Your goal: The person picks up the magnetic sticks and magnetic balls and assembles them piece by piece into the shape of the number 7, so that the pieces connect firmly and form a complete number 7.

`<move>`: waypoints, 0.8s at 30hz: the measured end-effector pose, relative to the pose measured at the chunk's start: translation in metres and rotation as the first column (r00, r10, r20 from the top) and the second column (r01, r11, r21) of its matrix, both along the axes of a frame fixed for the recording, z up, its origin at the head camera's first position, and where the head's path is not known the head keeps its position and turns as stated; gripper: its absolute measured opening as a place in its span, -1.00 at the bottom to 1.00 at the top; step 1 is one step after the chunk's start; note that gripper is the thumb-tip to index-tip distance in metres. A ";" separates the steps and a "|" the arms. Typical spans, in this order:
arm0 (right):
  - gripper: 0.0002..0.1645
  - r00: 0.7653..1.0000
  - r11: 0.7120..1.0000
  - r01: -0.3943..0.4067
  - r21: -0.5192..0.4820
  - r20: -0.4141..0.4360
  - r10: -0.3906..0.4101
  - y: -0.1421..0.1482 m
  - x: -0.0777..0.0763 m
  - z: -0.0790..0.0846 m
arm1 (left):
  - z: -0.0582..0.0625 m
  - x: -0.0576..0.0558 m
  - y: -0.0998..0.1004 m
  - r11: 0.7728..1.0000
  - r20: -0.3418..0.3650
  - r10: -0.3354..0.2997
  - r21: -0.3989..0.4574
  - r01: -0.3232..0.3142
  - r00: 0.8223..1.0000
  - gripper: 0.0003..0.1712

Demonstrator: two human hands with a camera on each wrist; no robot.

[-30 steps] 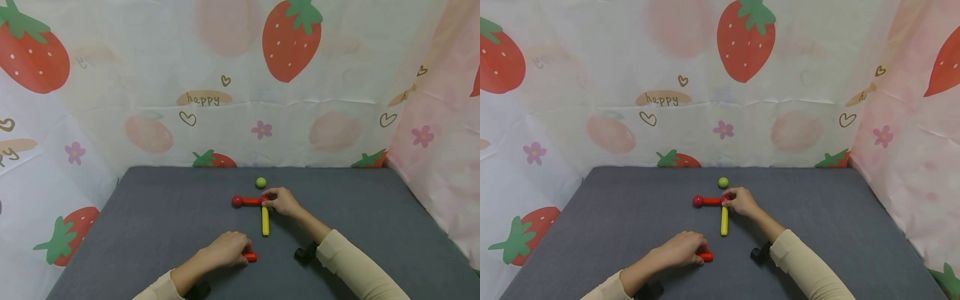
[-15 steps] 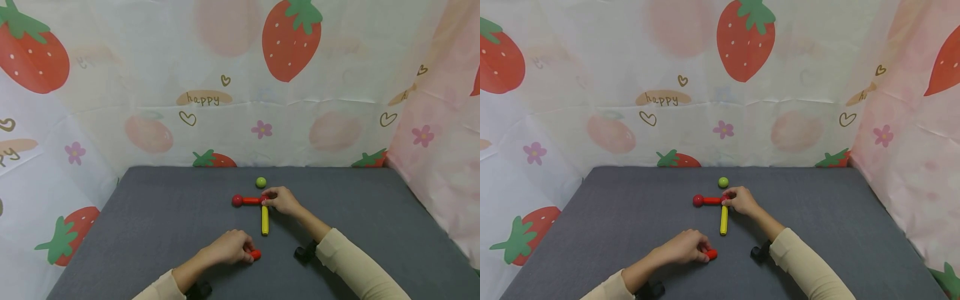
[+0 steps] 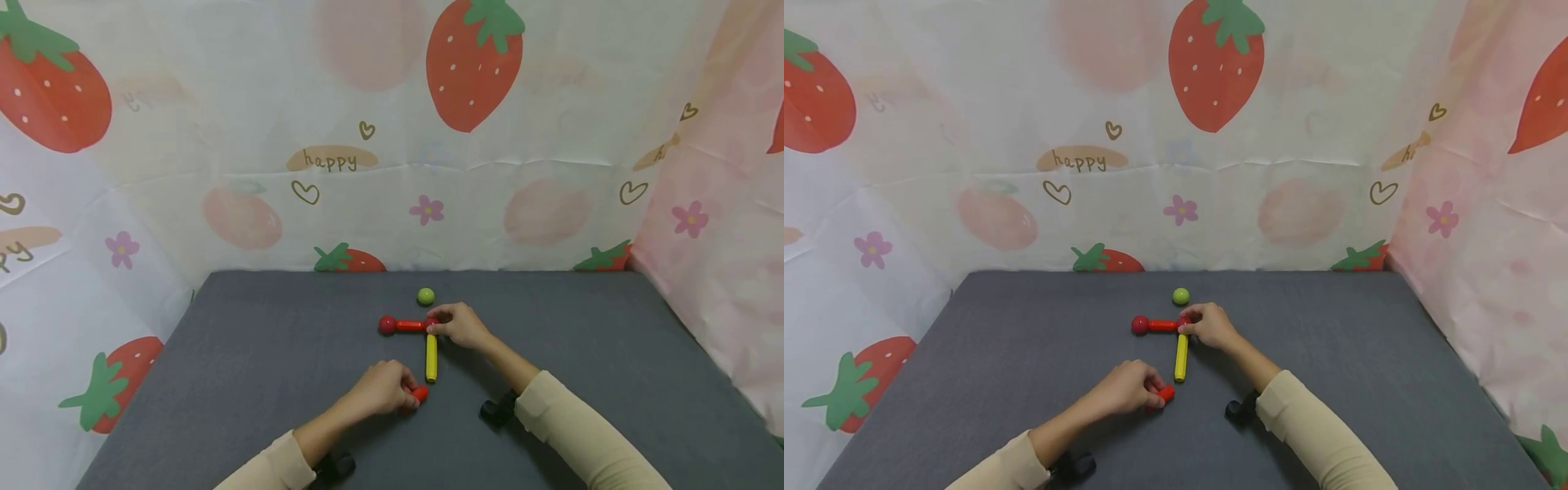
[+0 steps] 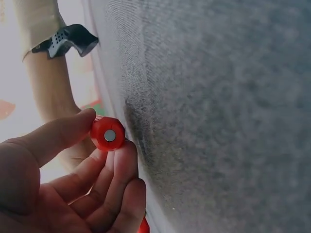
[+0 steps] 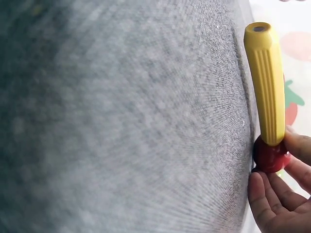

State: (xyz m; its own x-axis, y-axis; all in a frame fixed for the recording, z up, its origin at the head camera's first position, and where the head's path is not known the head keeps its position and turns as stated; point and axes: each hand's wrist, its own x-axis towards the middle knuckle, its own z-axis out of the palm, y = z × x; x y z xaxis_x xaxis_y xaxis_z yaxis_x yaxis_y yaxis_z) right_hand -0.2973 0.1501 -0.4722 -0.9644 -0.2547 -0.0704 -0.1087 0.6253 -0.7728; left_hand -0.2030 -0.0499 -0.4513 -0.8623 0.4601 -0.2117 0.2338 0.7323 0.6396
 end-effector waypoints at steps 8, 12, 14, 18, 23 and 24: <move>-0.61 1.000 1.000 0.010 -0.007 0.008 -0.010 0.000 0.002 0.001 | 0.001 -0.003 0.007 0.998 -0.061 0.018 -0.052 -0.021 0.998 -0.85; -0.61 1.000 1.000 0.007 -0.008 0.003 -0.007 0.000 0.002 0.001 | 0.002 -0.004 0.009 0.998 -0.056 0.026 -0.049 -0.029 0.998 -0.87; -0.61 1.000 1.000 0.008 -0.010 0.004 -0.008 0.000 0.002 0.001 | 0.002 -0.004 0.009 0.998 -0.054 0.030 -0.045 -0.032 0.998 -0.86; -0.61 1.000 1.000 0.008 -0.016 0.008 -0.008 0.000 0.002 0.001 | 0.002 -0.004 0.009 0.998 -0.051 0.035 -0.044 -0.037 0.998 -0.85; -0.62 1.000 1.000 0.016 -0.019 0.014 -0.016 0.000 0.003 0.002 | 0.002 -0.005 0.010 0.998 -0.038 0.037 -0.047 -0.038 0.999 -0.84; -0.62 1.000 1.000 0.016 -0.018 0.014 -0.016 0.000 0.003 0.002 | 0.002 -0.005 0.011 0.998 -0.030 0.039 -0.047 -0.040 0.999 -0.84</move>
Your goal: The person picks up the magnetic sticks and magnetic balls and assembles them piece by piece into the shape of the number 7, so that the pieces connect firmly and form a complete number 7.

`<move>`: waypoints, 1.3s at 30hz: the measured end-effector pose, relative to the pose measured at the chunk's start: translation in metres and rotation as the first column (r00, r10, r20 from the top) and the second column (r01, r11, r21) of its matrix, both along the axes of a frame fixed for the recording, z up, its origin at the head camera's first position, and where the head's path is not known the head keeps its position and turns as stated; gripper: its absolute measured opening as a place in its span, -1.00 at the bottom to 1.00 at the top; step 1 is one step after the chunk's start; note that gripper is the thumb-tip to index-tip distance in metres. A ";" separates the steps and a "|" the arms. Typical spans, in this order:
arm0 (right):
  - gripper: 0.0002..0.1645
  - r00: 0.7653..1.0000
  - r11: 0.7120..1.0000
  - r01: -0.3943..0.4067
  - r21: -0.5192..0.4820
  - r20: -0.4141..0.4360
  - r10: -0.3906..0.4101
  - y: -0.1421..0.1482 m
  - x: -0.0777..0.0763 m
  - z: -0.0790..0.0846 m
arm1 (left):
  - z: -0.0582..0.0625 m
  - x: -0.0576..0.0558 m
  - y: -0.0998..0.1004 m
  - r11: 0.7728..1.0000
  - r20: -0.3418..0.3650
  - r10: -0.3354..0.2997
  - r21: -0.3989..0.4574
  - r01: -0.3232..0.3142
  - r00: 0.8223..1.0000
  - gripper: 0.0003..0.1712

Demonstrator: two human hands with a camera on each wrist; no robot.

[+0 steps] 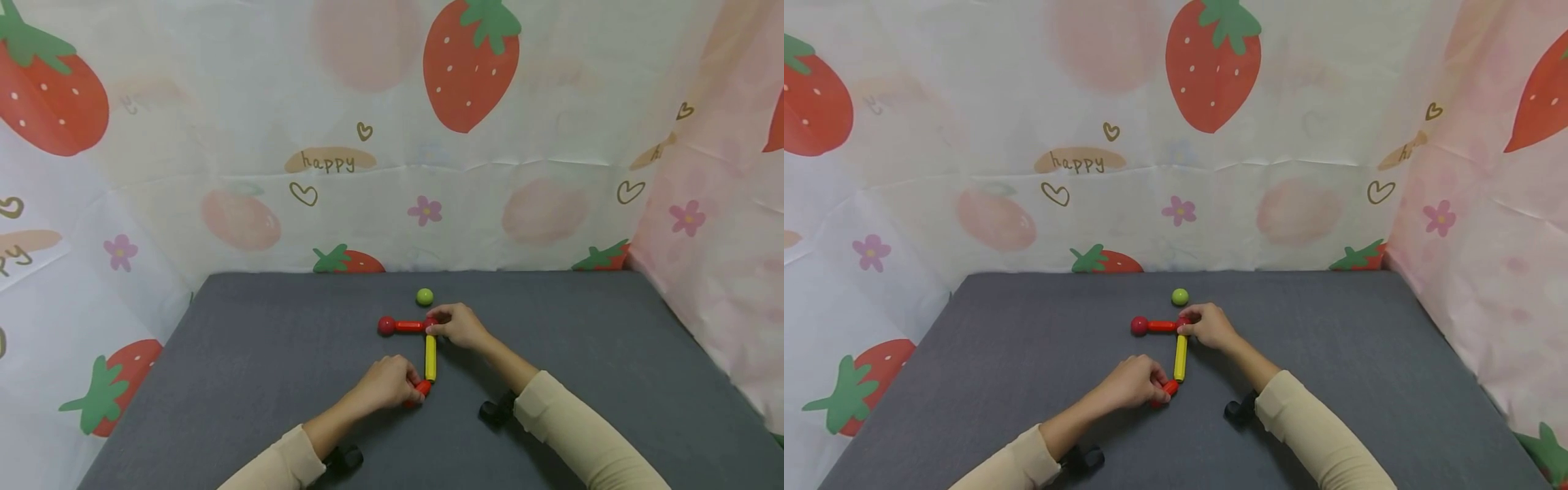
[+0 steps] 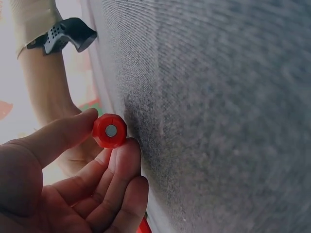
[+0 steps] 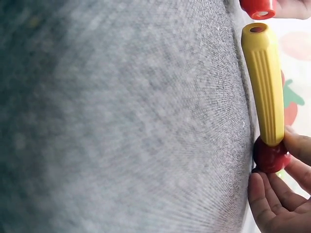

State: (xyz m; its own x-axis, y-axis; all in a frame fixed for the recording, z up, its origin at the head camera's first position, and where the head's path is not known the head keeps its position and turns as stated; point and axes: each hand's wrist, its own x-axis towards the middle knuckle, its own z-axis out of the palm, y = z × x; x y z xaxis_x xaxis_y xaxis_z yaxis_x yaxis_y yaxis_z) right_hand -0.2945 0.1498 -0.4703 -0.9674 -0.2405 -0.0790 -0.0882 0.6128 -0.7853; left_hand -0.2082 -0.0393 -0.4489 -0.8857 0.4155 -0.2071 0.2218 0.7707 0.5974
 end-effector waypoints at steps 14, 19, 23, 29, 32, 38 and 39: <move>-0.62 1.000 1.000 0.009 0.004 -0.002 -0.009 -0.001 -0.002 -0.002 | 0.000 -0.001 0.004 1.000 0.054 0.013 0.005 -0.013 0.998 -0.85; -0.62 1.000 1.000 0.004 -0.004 0.000 -0.004 0.000 -0.002 -0.002 | 0.000 -0.002 0.002 0.999 0.085 -0.043 0.015 0.042 0.995 -0.86; -0.62 1.000 1.000 0.003 -0.013 0.016 -0.003 0.001 -0.004 -0.003 | 0.000 -0.001 0.000 0.993 0.078 -0.120 0.034 0.117 0.990 -0.84; -0.63 0.999 1.000 0.002 -0.022 0.043 -0.001 0.002 -0.007 -0.001 | 0.001 -0.002 -0.004 0.983 0.059 -0.179 0.052 0.176 0.982 -0.83; -0.63 0.999 1.000 -0.001 -0.027 0.049 0.003 0.002 -0.008 0.000 | 0.001 -0.004 -0.007 0.975 0.019 -0.218 0.058 0.217 0.976 -0.81; -0.63 0.999 1.000 -0.006 -0.022 0.046 0.007 0.002 -0.009 0.001 | -0.001 -0.009 -0.017 0.960 -0.111 -0.279 -0.062 0.274 0.954 -0.80; -0.63 0.999 1.000 -0.006 -0.023 0.048 0.007 0.002 -0.009 0.001 | -0.001 -0.010 -0.019 0.957 -0.120 -0.287 -0.088 0.278 0.950 -0.81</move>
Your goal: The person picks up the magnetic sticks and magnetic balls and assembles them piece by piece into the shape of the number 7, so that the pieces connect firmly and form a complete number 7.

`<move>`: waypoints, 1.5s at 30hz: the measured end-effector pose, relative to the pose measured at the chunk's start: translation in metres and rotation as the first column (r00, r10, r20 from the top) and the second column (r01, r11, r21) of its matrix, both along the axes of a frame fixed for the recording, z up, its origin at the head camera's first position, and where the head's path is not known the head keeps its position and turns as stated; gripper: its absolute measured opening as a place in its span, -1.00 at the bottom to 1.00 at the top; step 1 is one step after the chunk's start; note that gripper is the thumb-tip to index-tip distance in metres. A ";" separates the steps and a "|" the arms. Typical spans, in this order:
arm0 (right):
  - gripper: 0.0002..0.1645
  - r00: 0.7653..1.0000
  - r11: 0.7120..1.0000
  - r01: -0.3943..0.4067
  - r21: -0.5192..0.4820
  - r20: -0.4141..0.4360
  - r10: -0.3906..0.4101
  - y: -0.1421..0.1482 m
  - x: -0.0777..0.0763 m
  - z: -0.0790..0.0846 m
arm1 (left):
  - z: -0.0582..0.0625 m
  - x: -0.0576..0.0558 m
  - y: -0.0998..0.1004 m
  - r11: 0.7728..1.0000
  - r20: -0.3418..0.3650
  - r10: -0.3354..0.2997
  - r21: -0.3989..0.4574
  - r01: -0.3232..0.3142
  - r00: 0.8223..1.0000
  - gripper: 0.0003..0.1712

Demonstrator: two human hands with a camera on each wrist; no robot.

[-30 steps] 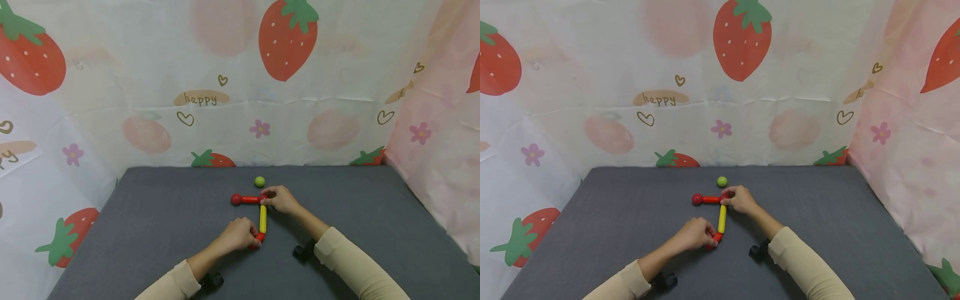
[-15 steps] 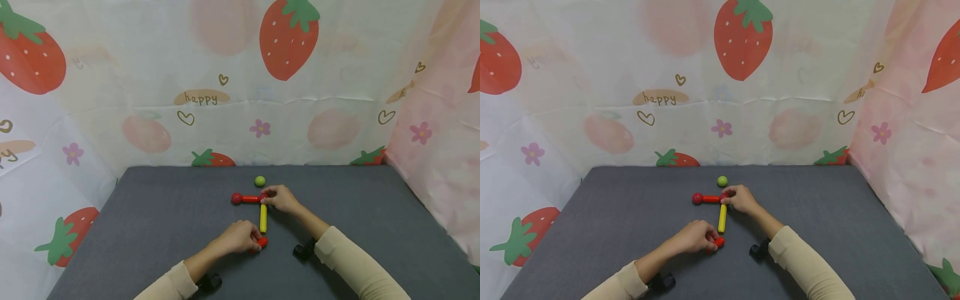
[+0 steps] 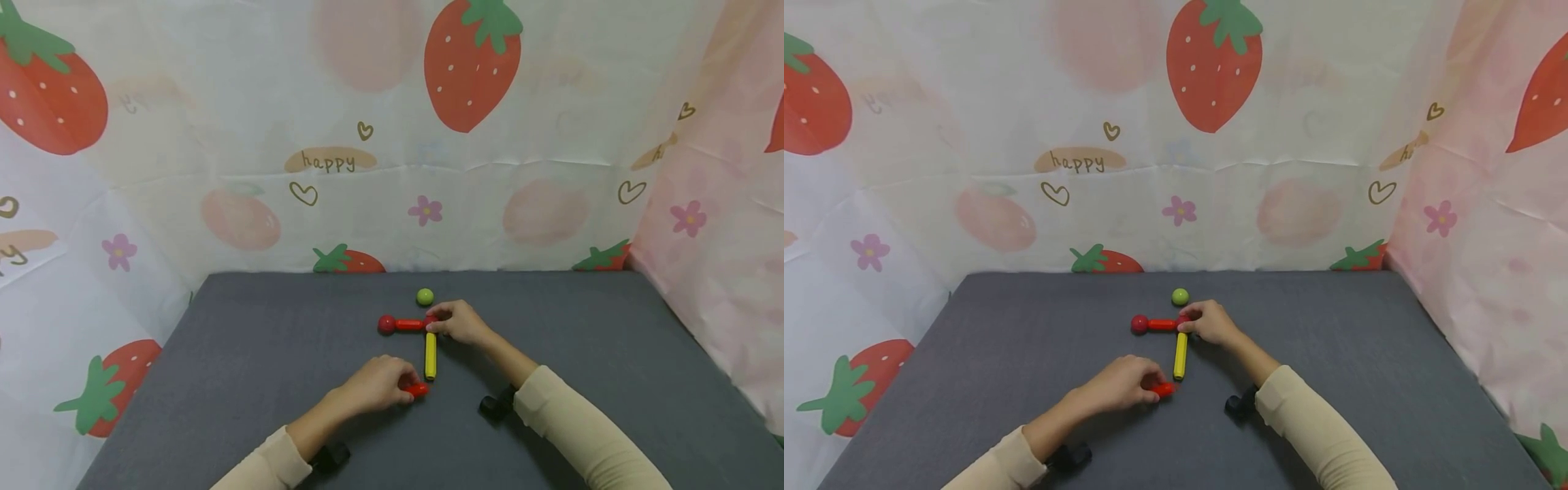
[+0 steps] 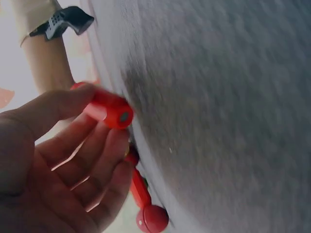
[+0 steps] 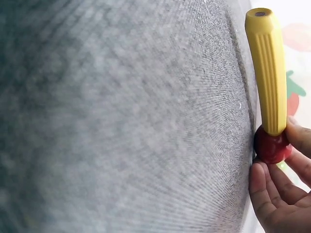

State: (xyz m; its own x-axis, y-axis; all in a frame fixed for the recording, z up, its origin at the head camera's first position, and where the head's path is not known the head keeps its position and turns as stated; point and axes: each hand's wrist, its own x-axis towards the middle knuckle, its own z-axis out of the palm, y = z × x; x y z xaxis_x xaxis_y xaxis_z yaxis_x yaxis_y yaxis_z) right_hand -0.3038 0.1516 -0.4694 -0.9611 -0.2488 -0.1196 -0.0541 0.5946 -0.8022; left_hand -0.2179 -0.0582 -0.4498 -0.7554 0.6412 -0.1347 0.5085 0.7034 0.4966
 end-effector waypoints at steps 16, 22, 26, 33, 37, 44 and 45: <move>-0.63 1.000 1.000 -0.010 -0.025 0.006 0.010 0.002 -0.003 -0.003 | 0.002 -0.003 -0.020 0.987 -0.064 0.094 -0.125 -0.102 0.994 -0.87; -0.62 1.000 1.000 -0.016 -0.020 -0.006 0.016 0.001 -0.001 -0.001 | 0.004 -0.001 -0.020 0.986 -0.065 0.094 -0.128 -0.102 0.993 -0.86; -0.62 1.000 1.000 -0.015 -0.019 -0.009 0.014 0.001 0.000 0.000 | 0.003 -0.001 -0.021 0.989 -0.060 0.088 -0.111 -0.094 0.994 -0.86; -0.63 1.000 1.000 -0.010 -0.017 0.001 0.010 0.002 0.001 -0.001 | 0.002 -0.003 -0.024 0.994 -0.013 0.054 -0.093 -0.055 0.998 -0.90; -0.63 1.000 1.000 -0.012 -0.020 0.007 0.012 0.002 0.001 0.000 | 0.001 -0.005 -0.025 0.994 -0.010 0.034 -0.099 -0.034 0.999 -0.90; -0.63 1.000 1.000 -0.013 -0.024 0.005 0.013 0.001 0.002 -0.001 | 0.002 -0.007 -0.026 0.992 -0.097 -0.030 -0.127 0.017 0.995 -0.83; -0.63 1.000 1.000 -0.015 -0.025 0.003 0.015 0.001 0.001 -0.001 | 0.002 -0.008 -0.026 0.992 -0.106 -0.036 -0.126 0.023 0.994 -0.82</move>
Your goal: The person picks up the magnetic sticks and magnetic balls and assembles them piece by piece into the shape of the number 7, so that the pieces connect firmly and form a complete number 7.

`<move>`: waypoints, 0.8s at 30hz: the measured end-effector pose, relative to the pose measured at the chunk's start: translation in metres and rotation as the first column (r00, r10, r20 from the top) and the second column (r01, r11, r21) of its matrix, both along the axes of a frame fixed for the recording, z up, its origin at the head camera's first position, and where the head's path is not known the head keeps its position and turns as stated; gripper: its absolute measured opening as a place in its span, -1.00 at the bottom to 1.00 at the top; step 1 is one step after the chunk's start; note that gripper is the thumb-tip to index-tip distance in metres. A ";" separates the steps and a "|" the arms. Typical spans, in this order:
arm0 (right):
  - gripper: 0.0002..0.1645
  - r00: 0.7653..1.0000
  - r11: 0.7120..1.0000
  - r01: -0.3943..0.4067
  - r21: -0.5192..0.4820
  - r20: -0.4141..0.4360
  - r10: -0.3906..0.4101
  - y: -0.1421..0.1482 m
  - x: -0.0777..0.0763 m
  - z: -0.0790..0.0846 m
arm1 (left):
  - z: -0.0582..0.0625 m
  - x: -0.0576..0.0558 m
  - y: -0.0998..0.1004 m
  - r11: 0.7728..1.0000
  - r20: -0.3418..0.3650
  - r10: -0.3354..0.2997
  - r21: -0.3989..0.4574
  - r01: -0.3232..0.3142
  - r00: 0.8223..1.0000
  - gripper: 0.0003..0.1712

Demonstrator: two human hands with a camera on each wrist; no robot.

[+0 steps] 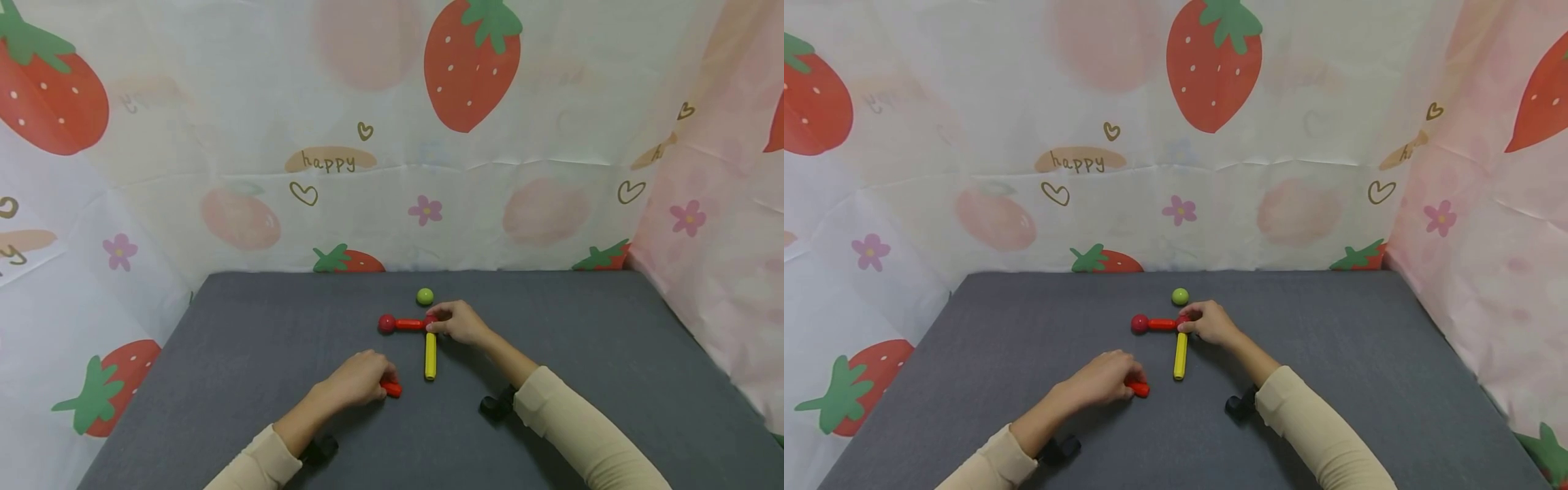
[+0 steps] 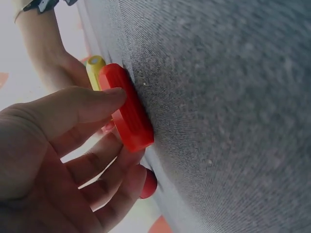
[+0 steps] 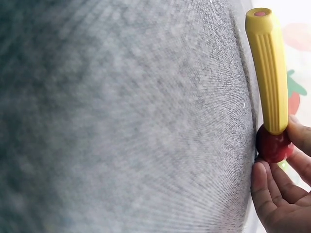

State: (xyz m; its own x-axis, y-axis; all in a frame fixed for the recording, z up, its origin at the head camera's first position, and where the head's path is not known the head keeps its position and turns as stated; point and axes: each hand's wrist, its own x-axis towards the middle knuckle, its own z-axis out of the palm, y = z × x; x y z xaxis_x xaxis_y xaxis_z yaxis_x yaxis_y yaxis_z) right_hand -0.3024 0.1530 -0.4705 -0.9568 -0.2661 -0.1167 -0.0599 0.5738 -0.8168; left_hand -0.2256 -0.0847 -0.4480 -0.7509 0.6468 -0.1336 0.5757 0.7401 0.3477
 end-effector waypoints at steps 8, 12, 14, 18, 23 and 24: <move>-0.62 1.000 1.000 -0.007 -0.009 0.004 0.007 0.000 0.000 -0.001 | 0.000 -0.002 -0.004 0.999 -0.048 -0.052 -0.016 0.051 0.997 -0.73; -0.62 1.000 1.000 -0.006 -0.005 0.000 0.006 0.000 0.000 0.000 | -0.001 -0.003 -0.007 0.997 -0.054 -0.072 -0.009 0.072 0.996 -0.71; -0.62 1.000 1.000 -0.005 -0.002 0.001 0.005 0.000 0.000 0.001 | -0.001 -0.004 -0.008 0.997 -0.045 -0.072 0.016 0.073 0.996 -0.69; -0.62 1.000 1.000 -0.005 0.001 0.002 0.005 0.000 0.000 0.001 | -0.001 -0.005 -0.009 0.996 -0.005 -0.012 0.094 0.013 1.000 -0.68; -0.62 1.000 1.000 0.000 0.007 0.007 0.000 -0.001 0.000 0.001 | -0.002 -0.004 -0.008 0.965 0.050 0.183 0.179 -0.190 0.982 -0.81; -0.62 1.000 1.000 0.000 0.007 0.010 0.000 -0.001 0.000 0.002 | -0.002 -0.003 -0.008 0.953 0.058 0.230 0.189 -0.237 0.971 -0.81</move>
